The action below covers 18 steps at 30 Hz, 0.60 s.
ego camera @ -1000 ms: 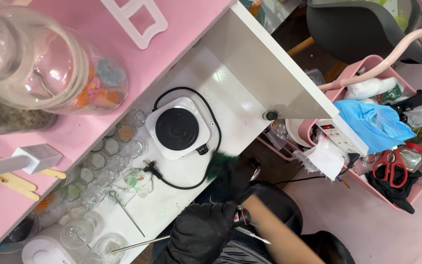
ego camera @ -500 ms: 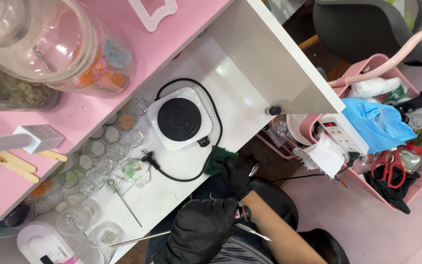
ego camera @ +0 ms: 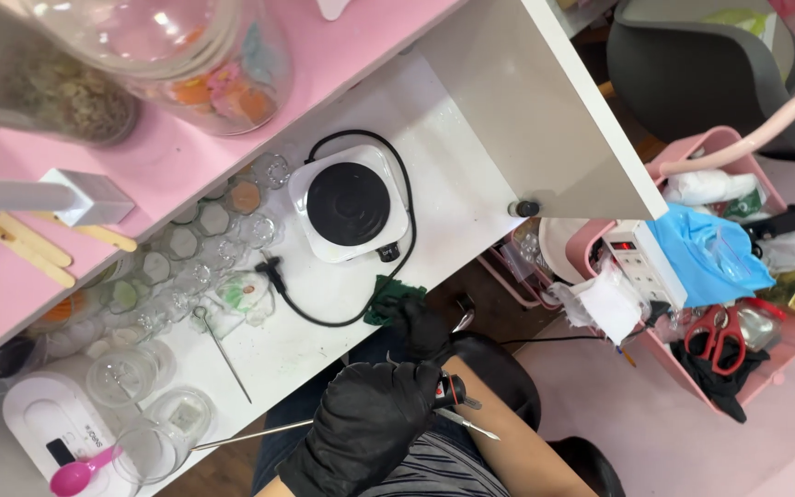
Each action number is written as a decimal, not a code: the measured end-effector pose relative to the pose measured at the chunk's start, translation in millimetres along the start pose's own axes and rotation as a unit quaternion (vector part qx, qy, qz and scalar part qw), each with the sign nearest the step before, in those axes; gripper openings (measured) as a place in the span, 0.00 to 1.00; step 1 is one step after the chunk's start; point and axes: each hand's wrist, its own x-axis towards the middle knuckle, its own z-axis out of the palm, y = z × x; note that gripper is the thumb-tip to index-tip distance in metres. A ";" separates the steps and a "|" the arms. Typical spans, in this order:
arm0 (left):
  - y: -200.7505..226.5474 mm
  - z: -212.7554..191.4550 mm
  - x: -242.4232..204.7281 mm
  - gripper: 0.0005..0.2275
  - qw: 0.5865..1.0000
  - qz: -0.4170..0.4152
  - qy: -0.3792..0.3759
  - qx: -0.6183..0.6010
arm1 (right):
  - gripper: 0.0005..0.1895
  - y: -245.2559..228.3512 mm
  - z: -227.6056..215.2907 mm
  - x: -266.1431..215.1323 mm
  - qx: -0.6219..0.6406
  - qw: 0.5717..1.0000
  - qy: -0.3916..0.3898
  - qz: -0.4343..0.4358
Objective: Recorder puts on black gloves and cleans a studio workbench and sink area using a sponge.
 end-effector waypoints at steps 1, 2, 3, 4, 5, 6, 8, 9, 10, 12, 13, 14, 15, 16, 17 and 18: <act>-9.1 -13.4 21.5 0.08 1.000 -0.005 0.001 0.000 | 0.19 -12.0 -4.0 3.7 0.153 0.981 -0.064 0.095; -24.7 -18.6 39.7 0.08 1.000 -0.009 0.001 0.001 | 0.19 -18.1 -17.1 25.2 0.153 0.981 -0.069 0.092; -37.1 -24.8 58.3 0.08 1.000 -0.013 0.002 -0.001 | 0.24 -23.1 -32.4 44.2 0.311 0.940 -0.068 0.121; -47.8 -32.9 77.0 0.08 1.000 -0.016 0.003 -0.004 | 0.28 -28.4 -47.3 63.6 0.460 0.873 -0.065 0.148; -58.1 -40.5 82.9 0.08 1.000 -0.019 0.005 -0.001 | 0.28 -24.2 -46.2 72.1 0.460 0.874 -0.069 0.143; -64.5 -47.0 90.8 0.08 1.000 -0.022 0.008 0.002 | 0.28 -20.1 -45.0 80.7 0.406 0.907 -0.029 0.109; -59.7 -50.5 91.2 0.07 1.000 -0.030 0.004 -0.002 | 0.27 -34.1 -43.3 68.9 0.349 0.933 0.007 0.084; -61.9 -48.9 90.0 0.07 0.999 -0.026 0.018 0.017 | 0.26 -51.0 -42.0 69.8 0.316 0.944 0.028 0.088; -63.9 -47.3 88.7 0.07 0.999 -0.022 0.033 0.037 | 0.25 -67.8 -40.8 70.2 0.281 0.954 0.050 0.091; -64.0 -43.4 81.7 0.06 0.999 -0.020 0.032 0.039 | 0.22 -55.0 -7.0 34.0 0.256 0.965 0.024 0.048; -64.1 -41.3 77.4 0.05 0.998 -0.016 0.032 0.043 | 0.19 -48.9 10.1 15.5 0.231 0.973 0.001 0.002; -63.3 -42.1 73.3 0.05 0.998 -0.018 0.032 0.042 | 0.19 -46.8 15.3 8.9 0.231 0.973 -0.001 0.003; -64.6 -42.0 72.1 0.06 0.999 -0.019 0.031 0.024 | 0.16 -42.6 18.8 8.7 0.079 0.996 -0.006 -0.038; -66.1 -42.3 70.2 0.07 0.999 -0.021 0.030 0.006 | 0.14 -38.9 22.9 8.4 -0.074 0.994 -0.008 -0.077; -66.1 -41.6 65.6 0.07 0.999 -0.025 0.032 0.005 | 0.14 -49.1 19.8 12.4 -0.074 0.994 -0.013 -0.080; -66.4 -41.1 59.6 0.07 0.999 -0.028 0.032 0.006 | 0.14 -60.1 17.7 15.8 -0.039 0.998 -0.004 -0.042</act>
